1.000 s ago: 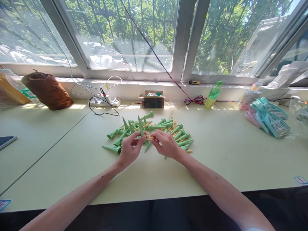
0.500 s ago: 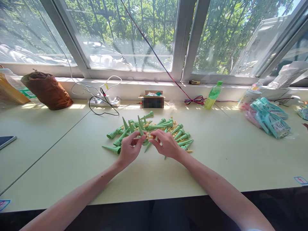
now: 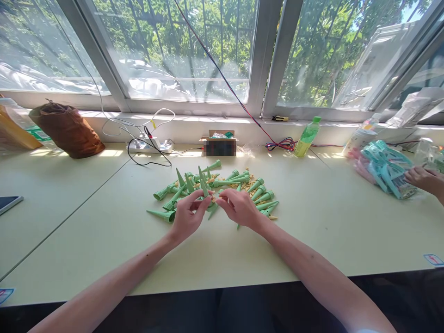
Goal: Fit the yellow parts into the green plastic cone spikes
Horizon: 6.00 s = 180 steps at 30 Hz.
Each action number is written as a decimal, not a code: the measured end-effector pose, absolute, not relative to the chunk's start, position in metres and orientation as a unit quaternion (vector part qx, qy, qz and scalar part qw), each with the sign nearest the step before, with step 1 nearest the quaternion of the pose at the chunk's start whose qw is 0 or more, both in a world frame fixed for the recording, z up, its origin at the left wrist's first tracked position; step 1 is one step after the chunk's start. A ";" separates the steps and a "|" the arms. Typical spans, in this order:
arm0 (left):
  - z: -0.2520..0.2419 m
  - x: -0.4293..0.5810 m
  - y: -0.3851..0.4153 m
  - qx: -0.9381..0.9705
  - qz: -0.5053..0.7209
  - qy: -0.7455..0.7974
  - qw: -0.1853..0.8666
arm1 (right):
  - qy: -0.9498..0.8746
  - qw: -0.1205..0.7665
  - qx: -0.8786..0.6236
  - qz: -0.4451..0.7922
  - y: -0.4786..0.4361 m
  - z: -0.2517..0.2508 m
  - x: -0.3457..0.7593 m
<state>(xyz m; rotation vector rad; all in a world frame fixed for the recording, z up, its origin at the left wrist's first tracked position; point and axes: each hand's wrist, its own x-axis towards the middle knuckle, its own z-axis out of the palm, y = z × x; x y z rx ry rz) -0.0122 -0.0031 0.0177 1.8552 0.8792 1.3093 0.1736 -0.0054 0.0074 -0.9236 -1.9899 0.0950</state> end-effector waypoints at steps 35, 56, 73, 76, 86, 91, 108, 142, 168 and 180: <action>0.021 -0.012 -0.004 0.700 0.505 0.353 0.361 | -0.823 0.419 -0.376 0.080 -0.004 0.004 0.174; 0.020 -0.013 -0.003 0.695 0.498 0.345 0.386 | -0.822 0.422 -0.373 0.082 -0.005 0.005 0.173; 0.021 -0.013 -0.004 0.684 0.485 0.353 0.415 | -0.833 0.408 -0.364 0.087 -0.005 0.007 0.175; 0.022 -0.012 -0.005 0.676 0.489 0.350 0.426 | -0.833 0.406 -0.367 0.084 -0.004 0.006 0.175; 0.028 -0.012 -0.006 0.627 0.486 0.348 0.499 | -0.823 0.429 -0.365 0.074 -0.005 0.006 0.174; 0.027 -0.014 -0.003 0.629 0.448 0.353 0.528 | -0.821 0.433 -0.365 0.080 -0.004 0.005 0.174; 0.026 -0.017 0.000 0.638 0.428 0.351 0.536 | -0.822 0.425 -0.368 0.093 -0.004 0.003 0.175; 0.017 -0.016 -0.001 0.766 0.490 0.300 0.290 | -0.829 0.392 -0.374 0.140 -0.005 0.007 0.176; 0.062 -0.060 0.070 0.668 0.566 0.480 0.054 | -0.891 0.279 -0.358 0.006 -0.006 -0.003 0.158; 0.055 -0.055 0.077 0.715 0.487 0.500 0.041 | -0.891 0.272 -0.363 0.009 -0.006 -0.002 0.158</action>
